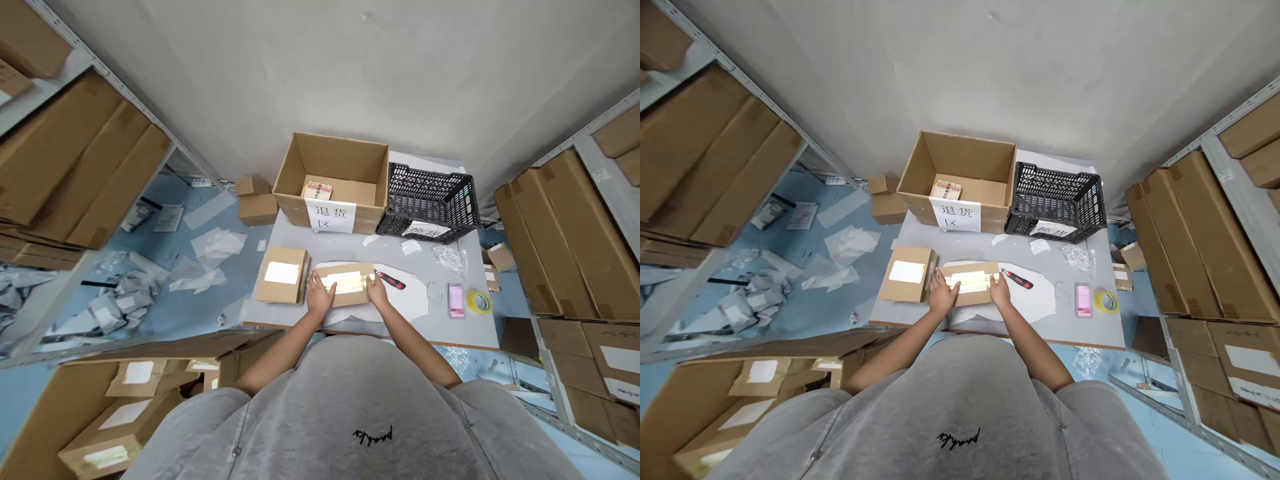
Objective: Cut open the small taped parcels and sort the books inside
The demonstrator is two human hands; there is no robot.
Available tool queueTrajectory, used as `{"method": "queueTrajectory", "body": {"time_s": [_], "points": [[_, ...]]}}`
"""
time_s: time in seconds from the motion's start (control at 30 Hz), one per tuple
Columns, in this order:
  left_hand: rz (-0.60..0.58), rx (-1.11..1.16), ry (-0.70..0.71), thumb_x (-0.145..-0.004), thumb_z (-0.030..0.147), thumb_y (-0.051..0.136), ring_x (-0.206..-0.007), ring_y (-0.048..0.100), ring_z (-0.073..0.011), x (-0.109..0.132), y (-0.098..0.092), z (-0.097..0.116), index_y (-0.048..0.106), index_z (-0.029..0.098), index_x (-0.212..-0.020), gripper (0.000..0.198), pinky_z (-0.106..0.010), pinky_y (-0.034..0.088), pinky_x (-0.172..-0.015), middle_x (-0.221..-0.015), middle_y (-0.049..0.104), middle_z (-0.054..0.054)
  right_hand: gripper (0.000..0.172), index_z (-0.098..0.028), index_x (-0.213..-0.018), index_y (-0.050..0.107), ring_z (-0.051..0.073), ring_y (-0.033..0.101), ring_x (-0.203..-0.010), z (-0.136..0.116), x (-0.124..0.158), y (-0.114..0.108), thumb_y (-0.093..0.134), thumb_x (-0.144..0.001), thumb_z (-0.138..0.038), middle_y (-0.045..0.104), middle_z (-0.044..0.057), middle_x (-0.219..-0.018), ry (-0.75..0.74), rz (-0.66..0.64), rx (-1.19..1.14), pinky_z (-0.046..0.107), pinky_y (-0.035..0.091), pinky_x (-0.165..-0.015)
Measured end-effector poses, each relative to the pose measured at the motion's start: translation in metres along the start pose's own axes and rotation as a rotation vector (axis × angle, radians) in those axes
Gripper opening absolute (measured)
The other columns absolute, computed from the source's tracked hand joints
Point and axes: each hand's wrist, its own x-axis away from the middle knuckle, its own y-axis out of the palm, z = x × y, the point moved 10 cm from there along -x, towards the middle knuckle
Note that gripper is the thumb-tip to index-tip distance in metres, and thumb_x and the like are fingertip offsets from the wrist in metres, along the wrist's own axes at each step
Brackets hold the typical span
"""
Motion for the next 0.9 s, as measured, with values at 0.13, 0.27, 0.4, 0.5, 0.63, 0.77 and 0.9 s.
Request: {"method": "queueTrajectory", "body": {"time_s": [0.13,0.27,0.4,0.5,0.63,0.77,0.9], "points": [[-0.029,0.028,0.051,-0.104,0.055,0.061,-0.157,0.048,-0.0419,-0.031,-0.006,0.021,0.032,0.008,-0.175,0.09,-0.051,0.044,-0.127,-0.169,0.049,-0.029,0.051,-0.021,-0.146,0.06,0.032,0.075,-0.119,0.004,-0.001,-0.008,0.053,-0.104,-0.05,0.078,0.016,-0.131,0.171,0.139,-0.238,0.041,0.057,-0.103],[-0.082,0.052,0.059,-0.102,0.052,0.065,-0.159,0.044,-0.0416,-0.059,-0.009,0.044,0.038,0.014,-0.175,0.087,-0.052,0.045,-0.125,-0.172,0.047,-0.026,0.045,-0.018,-0.131,0.062,0.03,0.073,-0.115,-0.006,-0.005,-0.036,0.055,-0.101,-0.05,0.079,0.017,-0.123,0.107,0.308,-0.364,0.04,0.056,-0.102],[-0.048,0.08,-0.029,-0.096,0.052,0.073,-0.153,0.049,-0.0462,-0.064,-0.017,0.04,0.048,0.016,-0.167,0.084,-0.058,0.044,-0.122,-0.165,0.052,-0.028,0.037,-0.018,-0.107,0.069,0.033,0.071,-0.117,0.003,0.0,-0.058,0.066,-0.09,-0.05,0.077,0.021,-0.12,0.167,0.437,-0.343,0.043,0.053,-0.108],[0.028,0.183,-0.013,-0.096,0.051,0.074,-0.143,0.057,-0.0424,-0.062,-0.03,0.031,0.055,0.016,-0.158,0.073,-0.054,0.048,-0.118,-0.148,0.062,-0.025,0.042,-0.017,-0.112,0.074,0.033,0.074,-0.105,0.011,0.0,-0.058,0.069,-0.087,-0.051,0.08,0.014,-0.103,0.206,0.371,-0.444,0.044,0.056,-0.104],[0.015,0.408,0.03,-0.103,0.041,0.063,-0.109,0.072,-0.0274,-0.066,-0.04,0.017,0.061,0.019,-0.141,0.044,-0.04,0.056,-0.102,-0.111,0.071,-0.01,0.053,-0.016,-0.133,0.074,0.029,0.076,-0.091,0.0,-0.003,-0.053,0.062,-0.094,-0.05,0.08,0.006,-0.086,0.11,0.226,-0.609,0.044,0.059,-0.099],[-0.205,0.406,0.098,-0.102,0.031,0.06,-0.09,0.072,-0.0199,-0.073,-0.032,0.014,0.07,0.02,-0.119,0.022,-0.031,0.058,-0.09,-0.094,0.07,-0.002,0.058,-0.017,-0.146,0.072,0.028,0.077,-0.106,-0.018,0.005,-0.053,0.058,-0.093,-0.035,0.081,0.013,-0.121,0.009,0.137,-0.402,0.045,0.058,-0.105],[-0.441,0.2,0.395,-0.081,0.026,0.084,-0.124,0.072,-0.0256,-0.061,-0.022,0.023,0.076,0.024,-0.129,0.049,-0.036,0.057,-0.108,-0.137,0.071,-0.009,0.102,-0.025,-0.176,0.041,0.03,0.048,-0.159,-0.049,0.023,-0.042,0.064,-0.078,-0.013,0.047,0.012,-0.176,-0.18,-0.028,0.011,0.045,0.04,-0.129]]}}
